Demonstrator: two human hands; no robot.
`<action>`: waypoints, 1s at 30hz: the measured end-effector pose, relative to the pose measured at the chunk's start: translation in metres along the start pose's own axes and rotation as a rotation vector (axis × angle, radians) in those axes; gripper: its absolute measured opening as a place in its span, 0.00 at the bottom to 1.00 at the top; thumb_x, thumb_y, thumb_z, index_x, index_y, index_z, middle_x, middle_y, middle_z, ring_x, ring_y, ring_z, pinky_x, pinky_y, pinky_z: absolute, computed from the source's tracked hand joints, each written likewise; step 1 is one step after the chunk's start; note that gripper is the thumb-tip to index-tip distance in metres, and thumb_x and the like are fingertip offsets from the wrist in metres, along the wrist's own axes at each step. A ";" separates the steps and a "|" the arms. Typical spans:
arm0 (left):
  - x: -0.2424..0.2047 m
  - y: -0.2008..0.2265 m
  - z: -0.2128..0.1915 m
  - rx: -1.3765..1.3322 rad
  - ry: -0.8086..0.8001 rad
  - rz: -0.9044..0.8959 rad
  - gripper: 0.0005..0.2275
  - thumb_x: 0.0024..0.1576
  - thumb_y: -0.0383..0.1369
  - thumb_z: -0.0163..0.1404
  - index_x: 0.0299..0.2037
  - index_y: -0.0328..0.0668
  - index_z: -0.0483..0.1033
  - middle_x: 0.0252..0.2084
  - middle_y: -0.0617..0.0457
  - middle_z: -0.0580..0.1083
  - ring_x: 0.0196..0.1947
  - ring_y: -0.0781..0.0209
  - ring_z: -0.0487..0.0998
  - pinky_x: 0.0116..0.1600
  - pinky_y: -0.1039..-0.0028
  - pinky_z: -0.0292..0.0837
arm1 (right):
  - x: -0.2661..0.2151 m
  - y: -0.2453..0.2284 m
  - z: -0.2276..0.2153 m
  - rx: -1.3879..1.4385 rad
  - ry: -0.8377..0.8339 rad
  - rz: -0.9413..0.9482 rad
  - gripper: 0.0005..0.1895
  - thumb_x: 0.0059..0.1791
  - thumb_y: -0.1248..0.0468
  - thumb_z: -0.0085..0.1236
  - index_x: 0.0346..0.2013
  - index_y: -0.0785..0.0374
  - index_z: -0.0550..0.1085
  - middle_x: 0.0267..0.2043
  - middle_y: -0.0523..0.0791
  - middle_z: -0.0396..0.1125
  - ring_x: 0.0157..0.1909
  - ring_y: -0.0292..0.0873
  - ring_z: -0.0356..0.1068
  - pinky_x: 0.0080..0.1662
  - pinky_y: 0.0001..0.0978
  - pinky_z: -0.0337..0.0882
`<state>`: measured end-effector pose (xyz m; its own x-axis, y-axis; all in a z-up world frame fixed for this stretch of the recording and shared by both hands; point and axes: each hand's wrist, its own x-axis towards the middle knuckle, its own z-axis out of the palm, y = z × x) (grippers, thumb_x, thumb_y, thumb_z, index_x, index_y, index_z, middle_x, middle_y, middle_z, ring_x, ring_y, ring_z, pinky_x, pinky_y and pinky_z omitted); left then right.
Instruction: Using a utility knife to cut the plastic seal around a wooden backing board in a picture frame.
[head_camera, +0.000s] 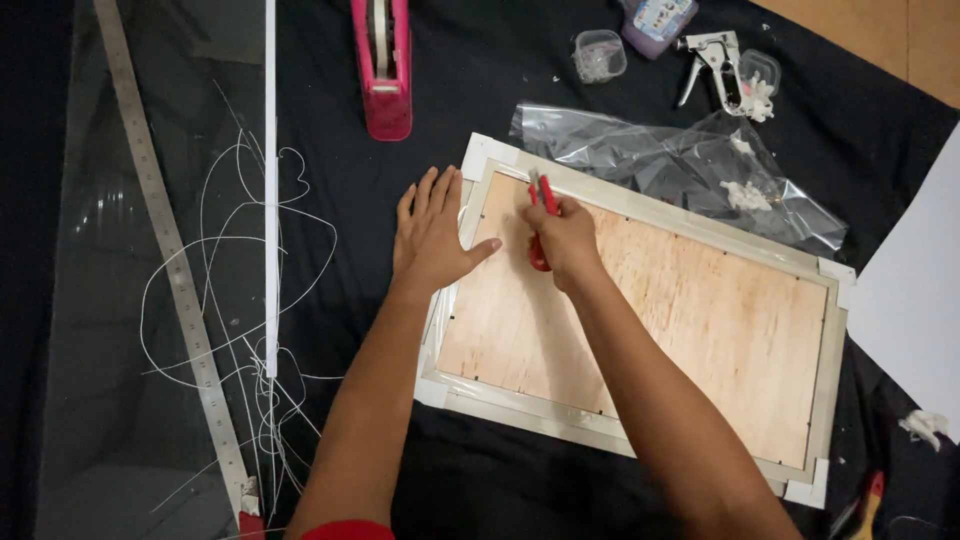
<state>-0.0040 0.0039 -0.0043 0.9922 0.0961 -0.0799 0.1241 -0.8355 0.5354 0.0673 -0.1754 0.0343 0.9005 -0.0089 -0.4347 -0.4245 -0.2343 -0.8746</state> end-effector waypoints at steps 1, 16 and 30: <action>0.000 0.000 0.001 0.000 0.001 0.000 0.47 0.55 0.62 0.50 0.77 0.39 0.47 0.79 0.46 0.49 0.79 0.52 0.39 0.77 0.55 0.25 | 0.002 -0.002 -0.001 0.000 -0.001 -0.001 0.20 0.46 0.63 0.63 0.47 0.71 0.70 0.24 0.45 0.59 0.18 0.39 0.65 0.18 0.29 0.67; 0.000 0.000 0.001 0.002 0.032 0.010 0.47 0.54 0.62 0.51 0.76 0.38 0.49 0.78 0.45 0.52 0.79 0.51 0.41 0.77 0.53 0.27 | 0.043 0.003 -0.002 -1.069 0.165 -0.386 0.21 0.52 0.45 0.55 0.50 0.55 0.74 0.37 0.50 0.76 0.47 0.59 0.76 0.50 0.56 0.73; 0.000 0.005 -0.005 -0.008 -0.012 -0.022 0.48 0.54 0.63 0.49 0.76 0.38 0.47 0.78 0.45 0.50 0.79 0.52 0.40 0.78 0.55 0.26 | 0.055 -0.003 -0.007 -0.911 0.106 -0.242 0.25 0.48 0.41 0.60 0.52 0.51 0.72 0.41 0.48 0.74 0.52 0.57 0.74 0.56 0.52 0.70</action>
<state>-0.0033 0.0024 0.0029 0.9890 0.1079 -0.1015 0.1458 -0.8286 0.5405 0.1192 -0.1816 0.0146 0.9773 0.0611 -0.2028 -0.0293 -0.9094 -0.4149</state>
